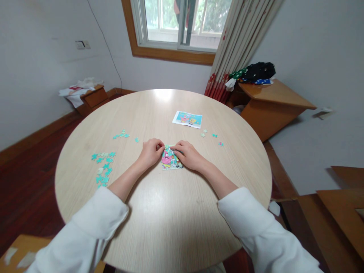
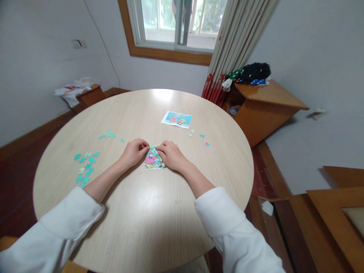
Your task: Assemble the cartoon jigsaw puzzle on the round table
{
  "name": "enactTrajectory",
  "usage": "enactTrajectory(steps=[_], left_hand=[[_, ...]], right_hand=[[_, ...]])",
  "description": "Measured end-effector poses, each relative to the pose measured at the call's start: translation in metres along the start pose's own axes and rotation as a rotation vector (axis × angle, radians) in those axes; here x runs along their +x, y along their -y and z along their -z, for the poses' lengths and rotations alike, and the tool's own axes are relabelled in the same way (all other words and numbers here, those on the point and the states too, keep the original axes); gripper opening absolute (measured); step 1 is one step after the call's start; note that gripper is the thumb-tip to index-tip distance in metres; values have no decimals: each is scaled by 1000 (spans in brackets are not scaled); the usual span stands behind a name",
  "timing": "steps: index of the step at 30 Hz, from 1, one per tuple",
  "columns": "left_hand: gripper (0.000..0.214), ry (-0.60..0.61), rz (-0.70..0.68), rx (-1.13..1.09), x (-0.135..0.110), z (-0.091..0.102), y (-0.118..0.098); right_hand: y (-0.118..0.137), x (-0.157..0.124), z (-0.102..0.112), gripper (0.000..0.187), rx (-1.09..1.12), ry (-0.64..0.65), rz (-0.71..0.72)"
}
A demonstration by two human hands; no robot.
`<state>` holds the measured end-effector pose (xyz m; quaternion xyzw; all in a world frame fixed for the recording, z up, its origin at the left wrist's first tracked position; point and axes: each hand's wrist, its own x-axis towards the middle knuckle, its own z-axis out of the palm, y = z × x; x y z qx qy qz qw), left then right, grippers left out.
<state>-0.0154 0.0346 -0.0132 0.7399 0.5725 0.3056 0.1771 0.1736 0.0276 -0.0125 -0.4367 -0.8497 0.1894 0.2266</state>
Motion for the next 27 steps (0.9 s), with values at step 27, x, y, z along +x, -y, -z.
enactTrajectory(steps=[27], left_hand=[[14, -17, -47, 38, 0, 0, 2]], right_hand=[[3, -2, 0, 28, -28, 0, -10]])
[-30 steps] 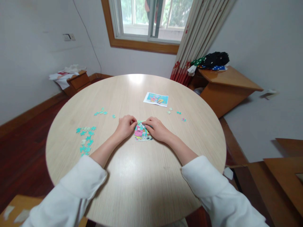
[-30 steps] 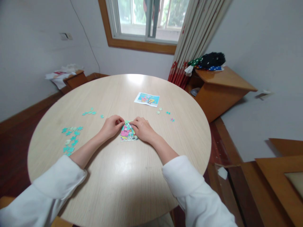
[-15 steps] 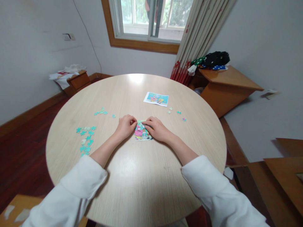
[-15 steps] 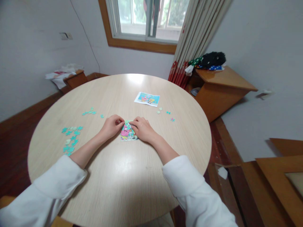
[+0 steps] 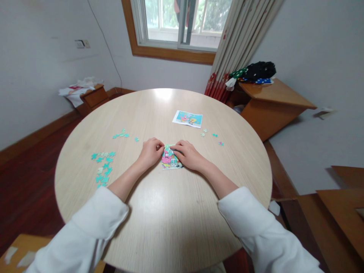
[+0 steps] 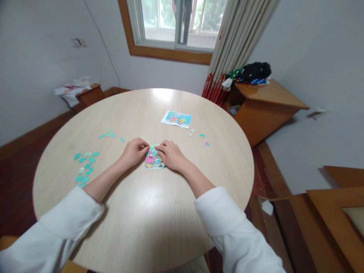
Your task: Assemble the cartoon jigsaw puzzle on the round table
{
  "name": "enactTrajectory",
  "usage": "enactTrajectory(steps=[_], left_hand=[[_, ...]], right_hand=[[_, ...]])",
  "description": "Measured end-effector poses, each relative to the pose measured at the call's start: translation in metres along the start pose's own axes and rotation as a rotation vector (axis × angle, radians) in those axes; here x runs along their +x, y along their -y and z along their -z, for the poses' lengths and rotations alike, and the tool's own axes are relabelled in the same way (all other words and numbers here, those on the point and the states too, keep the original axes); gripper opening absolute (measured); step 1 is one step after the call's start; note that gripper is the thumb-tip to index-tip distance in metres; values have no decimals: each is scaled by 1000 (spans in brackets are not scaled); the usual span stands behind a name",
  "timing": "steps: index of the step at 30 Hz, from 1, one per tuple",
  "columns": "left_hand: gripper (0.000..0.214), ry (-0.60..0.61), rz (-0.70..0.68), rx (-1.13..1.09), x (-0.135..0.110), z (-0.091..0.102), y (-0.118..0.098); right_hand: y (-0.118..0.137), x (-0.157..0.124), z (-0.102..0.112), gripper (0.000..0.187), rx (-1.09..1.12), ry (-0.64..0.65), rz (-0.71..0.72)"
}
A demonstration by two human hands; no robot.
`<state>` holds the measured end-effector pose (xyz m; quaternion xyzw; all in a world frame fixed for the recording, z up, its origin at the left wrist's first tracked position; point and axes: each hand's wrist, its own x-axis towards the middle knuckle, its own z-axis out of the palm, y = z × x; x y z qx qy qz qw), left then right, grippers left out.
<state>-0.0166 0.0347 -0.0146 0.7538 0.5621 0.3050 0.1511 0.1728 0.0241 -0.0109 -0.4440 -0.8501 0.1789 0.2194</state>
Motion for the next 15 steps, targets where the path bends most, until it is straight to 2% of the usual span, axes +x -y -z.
enactTrajectory(steps=[15], left_hand=[[26, 43, -40, 154, -4, 4, -7]], right_hand=[[-2, 1, -1, 29, -7, 11, 2]])
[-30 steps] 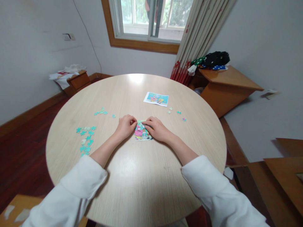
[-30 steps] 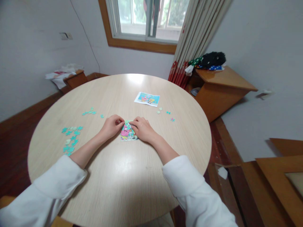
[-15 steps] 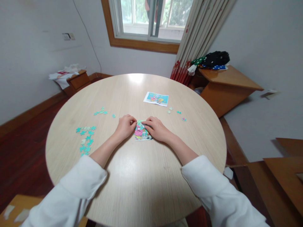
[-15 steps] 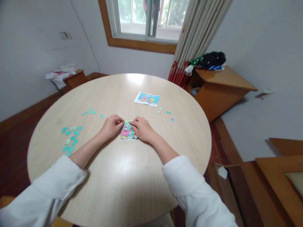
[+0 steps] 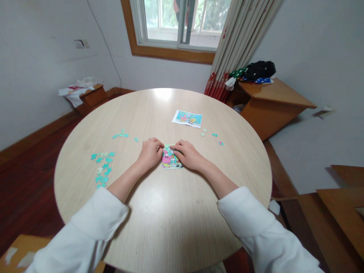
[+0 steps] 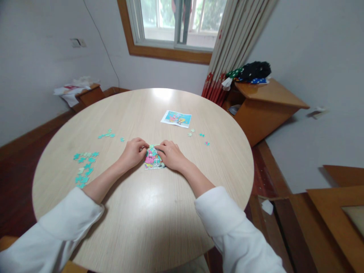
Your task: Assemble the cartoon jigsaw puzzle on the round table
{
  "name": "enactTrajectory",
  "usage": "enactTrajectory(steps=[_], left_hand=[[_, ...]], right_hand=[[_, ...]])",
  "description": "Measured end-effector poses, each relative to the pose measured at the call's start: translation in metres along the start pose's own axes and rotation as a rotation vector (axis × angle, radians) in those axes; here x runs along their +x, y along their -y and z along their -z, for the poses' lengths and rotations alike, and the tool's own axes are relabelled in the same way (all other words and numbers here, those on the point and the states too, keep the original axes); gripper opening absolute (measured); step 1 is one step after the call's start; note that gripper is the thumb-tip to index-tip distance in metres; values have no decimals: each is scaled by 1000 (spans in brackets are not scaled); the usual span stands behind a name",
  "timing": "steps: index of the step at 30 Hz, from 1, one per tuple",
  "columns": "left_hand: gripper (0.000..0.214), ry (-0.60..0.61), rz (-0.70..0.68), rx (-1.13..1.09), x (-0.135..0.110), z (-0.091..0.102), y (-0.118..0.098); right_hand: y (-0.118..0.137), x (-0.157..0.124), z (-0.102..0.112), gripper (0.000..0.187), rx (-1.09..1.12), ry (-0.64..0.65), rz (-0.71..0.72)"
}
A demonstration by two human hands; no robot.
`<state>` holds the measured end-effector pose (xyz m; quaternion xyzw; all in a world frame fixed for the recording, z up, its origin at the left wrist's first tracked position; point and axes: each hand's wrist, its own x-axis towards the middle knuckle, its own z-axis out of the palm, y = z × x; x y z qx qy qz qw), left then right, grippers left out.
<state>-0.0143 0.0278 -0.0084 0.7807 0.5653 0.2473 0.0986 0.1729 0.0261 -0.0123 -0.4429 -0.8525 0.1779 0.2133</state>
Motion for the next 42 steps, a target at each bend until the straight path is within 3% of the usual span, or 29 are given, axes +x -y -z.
enactTrajectory(steps=[27, 42], left_hand=[[31, 123, -24, 305, -14, 7, -27], [34, 114, 6, 317, -17, 10, -31]], right_hand=[[1, 0, 4, 30, 22, 22, -16], [2, -1, 4, 29, 23, 11, -12]])
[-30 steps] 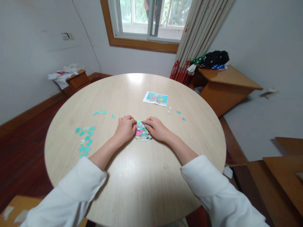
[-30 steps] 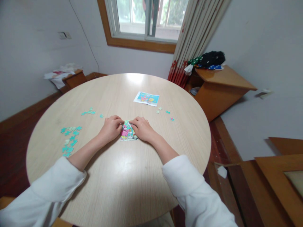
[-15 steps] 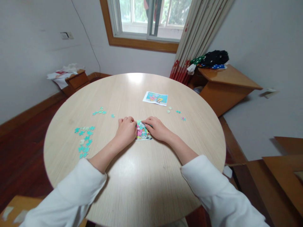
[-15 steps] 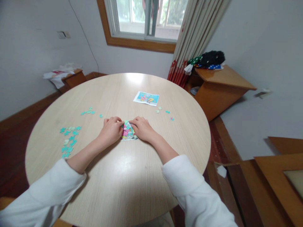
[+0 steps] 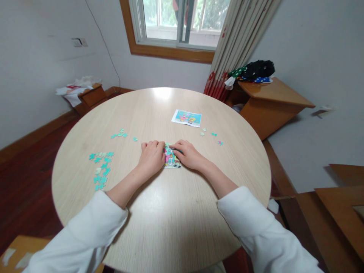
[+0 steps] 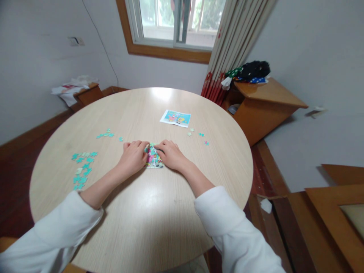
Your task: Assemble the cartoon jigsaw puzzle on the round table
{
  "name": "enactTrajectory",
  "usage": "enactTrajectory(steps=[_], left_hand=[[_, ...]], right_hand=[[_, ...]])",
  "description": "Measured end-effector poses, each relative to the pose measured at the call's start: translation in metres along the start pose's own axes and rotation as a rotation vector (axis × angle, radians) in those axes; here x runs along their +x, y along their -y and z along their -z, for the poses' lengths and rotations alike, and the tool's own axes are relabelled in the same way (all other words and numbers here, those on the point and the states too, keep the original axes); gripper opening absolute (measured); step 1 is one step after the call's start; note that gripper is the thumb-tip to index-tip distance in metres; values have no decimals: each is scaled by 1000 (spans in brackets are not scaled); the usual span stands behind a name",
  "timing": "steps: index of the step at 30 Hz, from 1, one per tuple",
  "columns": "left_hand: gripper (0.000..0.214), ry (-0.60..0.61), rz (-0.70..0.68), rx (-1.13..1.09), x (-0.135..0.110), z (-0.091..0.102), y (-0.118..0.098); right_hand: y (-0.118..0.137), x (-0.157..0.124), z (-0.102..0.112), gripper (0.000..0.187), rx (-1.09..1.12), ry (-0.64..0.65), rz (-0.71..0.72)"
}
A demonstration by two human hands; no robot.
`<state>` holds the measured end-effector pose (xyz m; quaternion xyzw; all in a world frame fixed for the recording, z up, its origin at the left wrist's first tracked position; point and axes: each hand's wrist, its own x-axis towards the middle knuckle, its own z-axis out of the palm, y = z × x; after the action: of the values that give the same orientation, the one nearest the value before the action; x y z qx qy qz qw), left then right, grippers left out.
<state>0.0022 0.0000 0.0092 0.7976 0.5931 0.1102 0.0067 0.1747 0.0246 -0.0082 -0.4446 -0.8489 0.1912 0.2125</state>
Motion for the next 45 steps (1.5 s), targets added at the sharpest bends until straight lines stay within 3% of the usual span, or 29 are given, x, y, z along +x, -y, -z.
enactTrajectory(steps=[22, 30, 37, 45], left_hand=[[32, 18, -7, 22, 0, -2, 1], [33, -56, -34, -47, 0, -1, 0], [32, -7, -42, -70, 0, -2, -1], [30, -51, -21, -84, 0, -3, 0]], right_hand=[[5, -2, 0, 31, -91, 29, -4], [5, -2, 1, 31, -77, 38, -5], [9, -2, 4, 31, -43, 38, -29], [8, -1, 3, 25, -46, 30, -36]])
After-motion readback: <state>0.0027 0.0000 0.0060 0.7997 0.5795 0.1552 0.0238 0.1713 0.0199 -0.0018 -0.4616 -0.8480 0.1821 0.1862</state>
